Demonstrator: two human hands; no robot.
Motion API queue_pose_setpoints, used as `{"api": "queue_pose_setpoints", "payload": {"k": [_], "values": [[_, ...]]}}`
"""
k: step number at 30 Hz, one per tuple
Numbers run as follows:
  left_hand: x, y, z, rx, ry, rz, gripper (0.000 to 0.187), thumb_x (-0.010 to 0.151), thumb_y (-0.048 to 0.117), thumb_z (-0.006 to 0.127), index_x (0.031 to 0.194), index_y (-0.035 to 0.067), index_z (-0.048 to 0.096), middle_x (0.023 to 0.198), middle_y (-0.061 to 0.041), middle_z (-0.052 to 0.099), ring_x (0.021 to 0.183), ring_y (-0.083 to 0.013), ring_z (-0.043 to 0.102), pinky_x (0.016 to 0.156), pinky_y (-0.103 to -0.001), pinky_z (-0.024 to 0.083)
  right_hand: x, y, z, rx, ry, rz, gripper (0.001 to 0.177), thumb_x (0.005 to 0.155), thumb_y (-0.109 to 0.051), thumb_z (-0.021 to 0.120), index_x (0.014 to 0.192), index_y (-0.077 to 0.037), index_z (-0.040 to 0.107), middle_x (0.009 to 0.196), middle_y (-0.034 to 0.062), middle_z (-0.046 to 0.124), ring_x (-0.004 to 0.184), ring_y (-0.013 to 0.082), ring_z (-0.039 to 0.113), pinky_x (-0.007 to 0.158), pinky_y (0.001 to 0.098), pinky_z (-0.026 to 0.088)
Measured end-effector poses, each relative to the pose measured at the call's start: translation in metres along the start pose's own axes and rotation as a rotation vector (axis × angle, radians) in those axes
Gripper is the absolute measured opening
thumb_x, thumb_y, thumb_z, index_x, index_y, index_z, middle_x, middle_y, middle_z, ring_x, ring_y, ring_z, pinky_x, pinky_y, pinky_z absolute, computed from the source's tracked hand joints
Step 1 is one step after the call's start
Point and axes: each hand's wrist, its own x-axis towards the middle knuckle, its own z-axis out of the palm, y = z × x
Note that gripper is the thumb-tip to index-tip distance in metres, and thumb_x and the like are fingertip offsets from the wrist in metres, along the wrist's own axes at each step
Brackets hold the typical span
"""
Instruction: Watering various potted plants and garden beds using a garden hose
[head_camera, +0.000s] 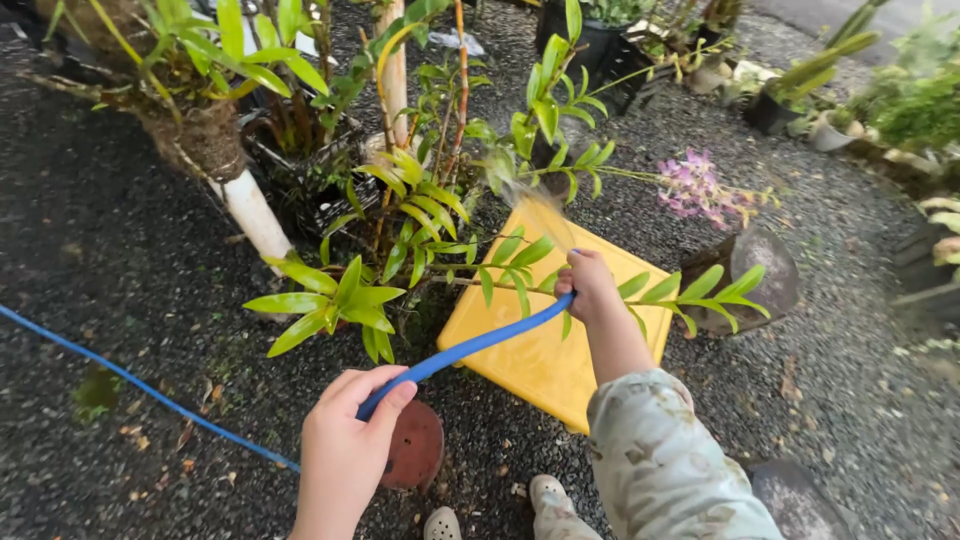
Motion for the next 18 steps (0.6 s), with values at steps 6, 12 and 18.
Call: {"api": "queue_pose_setpoints", "payload": {"k": [6,12,18], "values": [[-0.009,0.021,0.005,0.049,0.035,-0.13,0.028,0.088,0.035,0.073,0.108,0.018,0.083,0.095,0.004,0.075,0.084,-0.0141,0.068,0.073,-0.03,0.052,0.008,-0.008,0.018,-0.048,-0.066,0.014,0.021,0.108,-0.016,0.037,0.128,-0.017,0.044,0.067,-0.002,0.029,0.05,0.0082,0.025,0.039,0.0216,0.021],[-0.017,0.036,0.023,0.068,0.162,-0.035,0.023,0.086,0.032,0.074,0.102,0.019,0.084,0.092,0.005,0.076,0.088,-0.0139,0.071,0.08,-0.03,0.052,-0.008,-0.041,0.02,0.002,-0.177,0.017,0.013,0.108,-0.015,0.039,0.118,-0.022,0.043,0.064,-0.0028,0.028,0.046,0.0068,0.025,0.035,0.0191,0.021],[-0.021,0.066,0.047,0.107,0.199,0.04,0.019,0.086,0.027,0.074,0.099,0.018,0.084,0.088,0.003,0.076,0.084,-0.015,0.07,0.08,-0.03,0.05,-0.018,-0.085,0.023,-0.082,-0.229,-0.072,0.025,0.111,-0.018,0.038,0.133,-0.014,0.047,0.063,-0.0026,0.037,0.042,0.0058,0.029,0.031,0.0184,0.026]]}}
